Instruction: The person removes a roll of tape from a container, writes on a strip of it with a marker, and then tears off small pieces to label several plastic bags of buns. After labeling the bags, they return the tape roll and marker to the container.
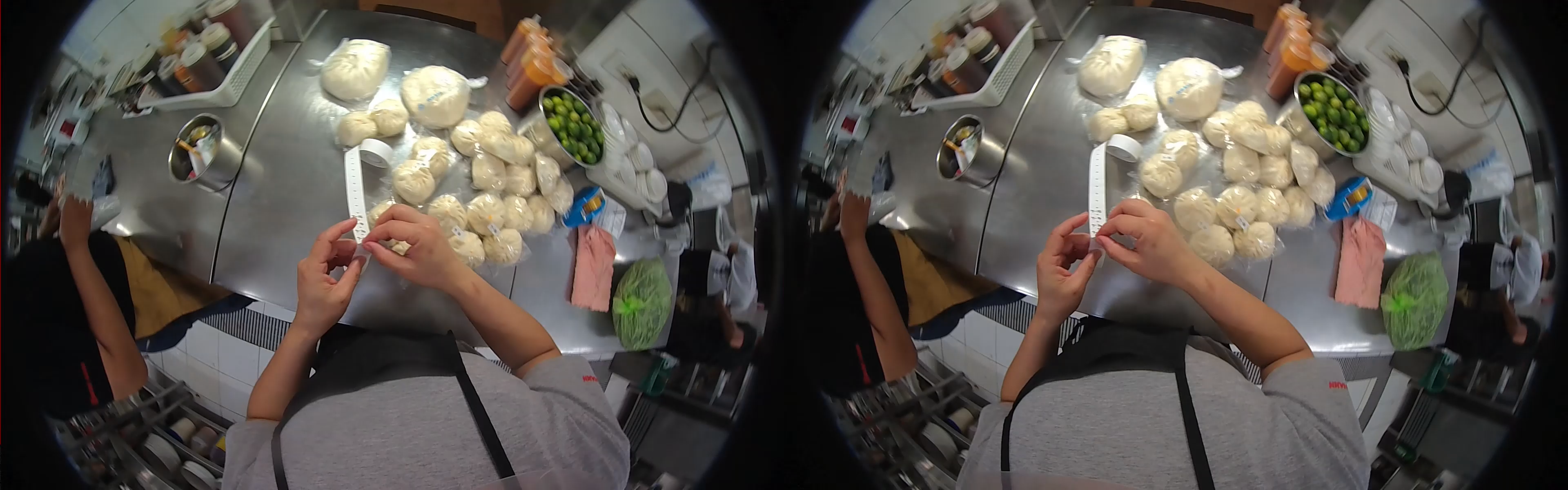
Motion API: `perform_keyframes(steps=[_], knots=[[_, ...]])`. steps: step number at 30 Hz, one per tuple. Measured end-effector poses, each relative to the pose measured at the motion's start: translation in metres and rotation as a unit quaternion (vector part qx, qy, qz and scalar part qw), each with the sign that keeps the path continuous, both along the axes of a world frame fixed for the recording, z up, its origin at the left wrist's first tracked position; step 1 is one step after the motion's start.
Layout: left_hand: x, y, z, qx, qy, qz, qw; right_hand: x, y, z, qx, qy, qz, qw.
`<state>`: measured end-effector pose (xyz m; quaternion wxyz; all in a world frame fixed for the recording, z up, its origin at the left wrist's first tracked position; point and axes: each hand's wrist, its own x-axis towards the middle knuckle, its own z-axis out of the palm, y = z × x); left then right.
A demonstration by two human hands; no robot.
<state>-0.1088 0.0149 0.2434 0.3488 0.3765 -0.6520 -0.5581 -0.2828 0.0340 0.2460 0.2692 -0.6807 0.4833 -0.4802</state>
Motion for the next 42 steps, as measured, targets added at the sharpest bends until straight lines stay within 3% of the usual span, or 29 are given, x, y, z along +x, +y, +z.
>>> perform_keyframes(steps=[5, 8, 13, 16, 18, 20, 22, 23, 24, 26, 27, 29, 34, 36, 37, 39, 40, 42], knots=[[-0.005, -0.003, -0.008, 0.042, 0.026, -0.033, 0.998, 0.003, 0.008, -0.010, 0.033, -0.067, -0.011, 0.997], [-0.005, -0.004, -0.013, 0.076, 0.043, -0.033, 0.996, 0.002, 0.011, -0.015, 0.093, -0.167, 0.002, 0.982], [-0.011, -0.002, 0.000, 0.152, 0.050, -0.053, 0.986, 0.004, 0.025, -0.018, -0.007, -0.101, -0.052, 0.994], [-0.012, -0.002, 0.003, 0.166, 0.060, -0.064, 0.982, 0.006, 0.027, -0.026, 0.027, -0.186, -0.061, 0.980], [-0.013, -0.005, 0.000, 0.160, 0.094, -0.045, 0.982, 0.005, 0.029, -0.024, 0.130, -0.333, -0.059, 0.932], [-0.010, -0.006, 0.005, 0.157, 0.082, -0.032, 0.984, -0.010, 0.031, -0.018, 0.015, -0.222, -0.120, 0.967], [-0.003, -0.009, 0.005, 0.141, 0.059, -0.030, 0.988, -0.058, 0.042, 0.001, -0.078, -0.135, -0.251, 0.955], [-0.002, -0.009, 0.004, 0.144, 0.061, -0.028, 0.987, -0.089, 0.047, -0.004, -0.115, -0.061, -0.349, 0.928], [0.000, -0.009, 0.004, 0.143, 0.065, -0.029, 0.987, -0.130, 0.055, -0.004, -0.148, 0.153, -0.416, 0.884], [-0.001, -0.011, 0.002, 0.139, 0.075, -0.031, 0.987, -0.176, 0.071, -0.020, -0.118, 0.233, -0.466, 0.845], [-0.001, -0.011, 0.001, 0.146, 0.083, -0.039, 0.985, -0.187, 0.080, -0.027, -0.119, 0.237, -0.467, 0.844], [-0.005, -0.011, -0.001, 0.153, 0.092, -0.045, 0.983, -0.198, 0.092, -0.044, -0.014, 0.370, -0.326, 0.870], [-0.009, -0.011, 0.004, 0.148, 0.117, -0.039, 0.981, -0.188, 0.101, -0.033, 0.004, 0.335, -0.303, 0.892], [-0.009, -0.012, 0.004, 0.142, 0.109, -0.029, 0.983, -0.192, 0.105, -0.033, -0.004, 0.171, -0.375, 0.911], [-0.008, -0.010, 0.003, 0.138, 0.100, -0.024, 0.985, -0.192, 0.105, -0.033, -0.002, 0.172, -0.372, 0.912], [-0.005, -0.009, 0.002, 0.139, 0.093, -0.025, 0.986, -0.195, 0.100, -0.029, 0.023, 0.097, -0.482, 0.871], [-0.005, -0.009, 0.002, 0.136, 0.087, -0.030, 0.986, -0.201, 0.094, -0.030, 0.022, 0.097, -0.482, 0.870], [-0.006, -0.010, 0.002, 0.130, 0.088, -0.033, 0.987, -0.220, 0.080, -0.033, -0.048, 0.329, -0.454, 0.826]])
